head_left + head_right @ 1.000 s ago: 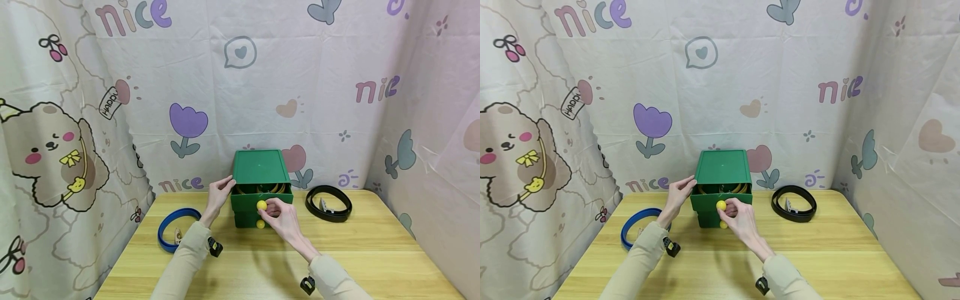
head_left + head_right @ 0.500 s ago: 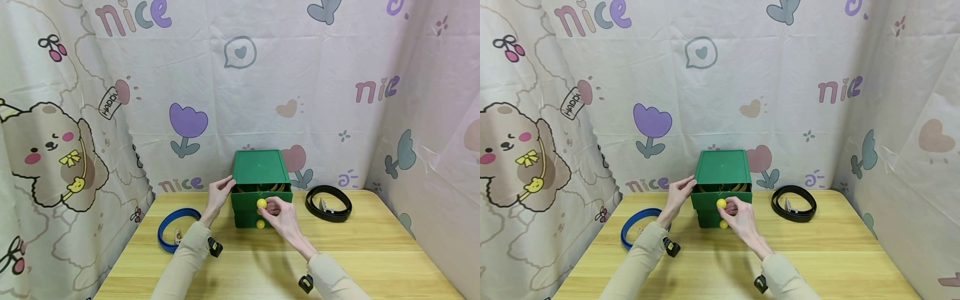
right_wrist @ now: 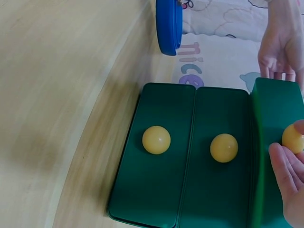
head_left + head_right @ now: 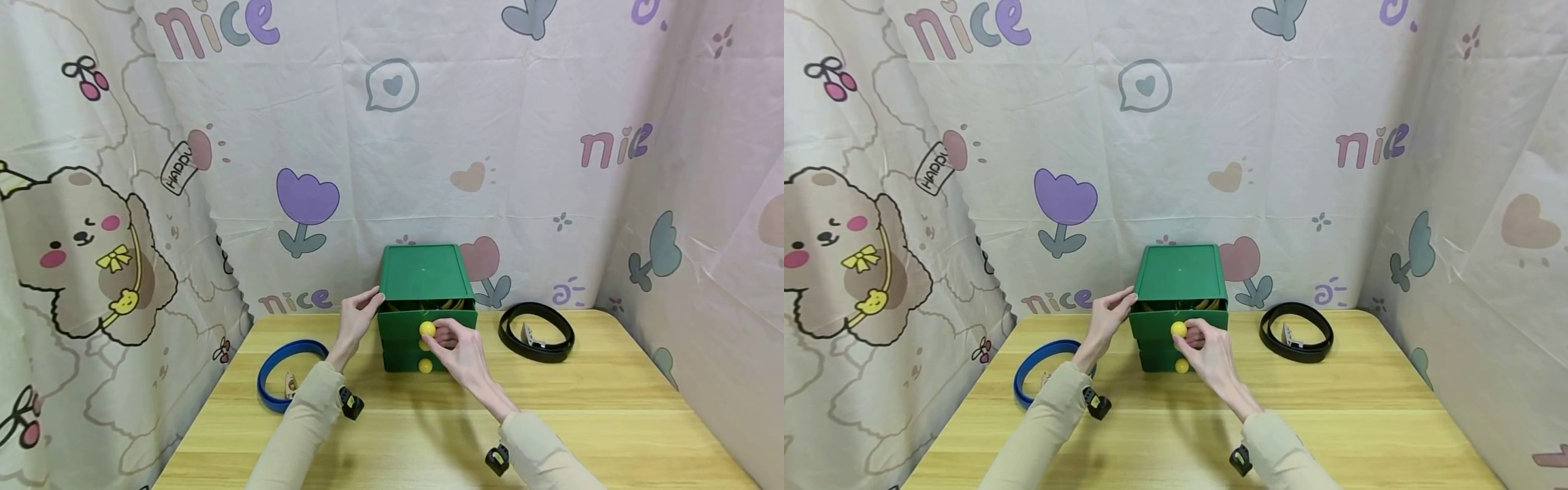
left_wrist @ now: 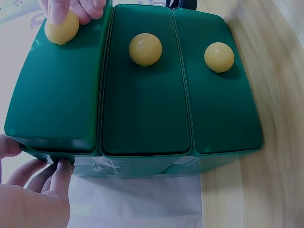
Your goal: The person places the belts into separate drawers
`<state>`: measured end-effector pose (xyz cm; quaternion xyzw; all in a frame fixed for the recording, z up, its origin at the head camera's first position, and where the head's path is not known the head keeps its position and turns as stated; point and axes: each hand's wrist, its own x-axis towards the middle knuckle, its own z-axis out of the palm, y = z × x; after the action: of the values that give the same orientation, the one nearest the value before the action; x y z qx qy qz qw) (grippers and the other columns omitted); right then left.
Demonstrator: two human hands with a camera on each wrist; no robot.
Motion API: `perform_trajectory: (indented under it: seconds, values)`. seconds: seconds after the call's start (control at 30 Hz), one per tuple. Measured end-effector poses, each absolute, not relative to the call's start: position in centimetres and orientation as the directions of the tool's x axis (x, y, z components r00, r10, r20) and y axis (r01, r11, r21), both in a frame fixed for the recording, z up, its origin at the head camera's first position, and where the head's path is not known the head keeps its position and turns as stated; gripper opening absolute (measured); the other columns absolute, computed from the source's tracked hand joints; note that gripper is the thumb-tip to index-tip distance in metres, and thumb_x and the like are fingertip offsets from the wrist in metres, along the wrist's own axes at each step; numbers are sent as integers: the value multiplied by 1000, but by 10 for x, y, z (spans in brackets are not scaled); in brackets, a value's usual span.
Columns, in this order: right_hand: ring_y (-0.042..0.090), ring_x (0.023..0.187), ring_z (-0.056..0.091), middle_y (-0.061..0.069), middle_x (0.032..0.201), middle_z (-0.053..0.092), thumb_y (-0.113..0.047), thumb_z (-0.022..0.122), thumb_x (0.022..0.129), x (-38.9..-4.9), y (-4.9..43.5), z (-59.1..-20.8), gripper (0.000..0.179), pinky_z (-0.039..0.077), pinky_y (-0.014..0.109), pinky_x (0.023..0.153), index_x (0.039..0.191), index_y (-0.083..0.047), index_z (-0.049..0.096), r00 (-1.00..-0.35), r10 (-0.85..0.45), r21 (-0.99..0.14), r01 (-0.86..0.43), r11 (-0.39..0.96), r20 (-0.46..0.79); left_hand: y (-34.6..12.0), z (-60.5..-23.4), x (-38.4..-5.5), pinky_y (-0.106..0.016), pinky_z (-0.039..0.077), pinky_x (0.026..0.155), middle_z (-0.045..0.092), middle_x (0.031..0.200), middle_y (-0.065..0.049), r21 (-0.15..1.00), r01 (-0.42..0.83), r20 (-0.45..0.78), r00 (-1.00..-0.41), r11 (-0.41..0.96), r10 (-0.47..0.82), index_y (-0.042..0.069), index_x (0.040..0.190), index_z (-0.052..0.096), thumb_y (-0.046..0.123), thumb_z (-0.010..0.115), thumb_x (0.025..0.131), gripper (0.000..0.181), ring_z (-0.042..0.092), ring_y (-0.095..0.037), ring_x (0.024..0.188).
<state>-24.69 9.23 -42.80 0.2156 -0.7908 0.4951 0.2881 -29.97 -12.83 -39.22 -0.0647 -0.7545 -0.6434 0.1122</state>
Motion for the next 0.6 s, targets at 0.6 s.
perform_trajectory:
  seconds: [0.6]
  values:
    - [14, 68, 72, 5, 78, 76, -10, 83, 82, -256, 92, -427, 18, 59, 19, 64, 97, -5, 73, -749, -42, -664, -611, 432, 661, -129, -392, -300, -46, 47, 111, 63, 139, -17, 959, 239, 248, -968, 153, -41, 5, 137, 63, 22, 64, 100, 41, 59, -32, 130]
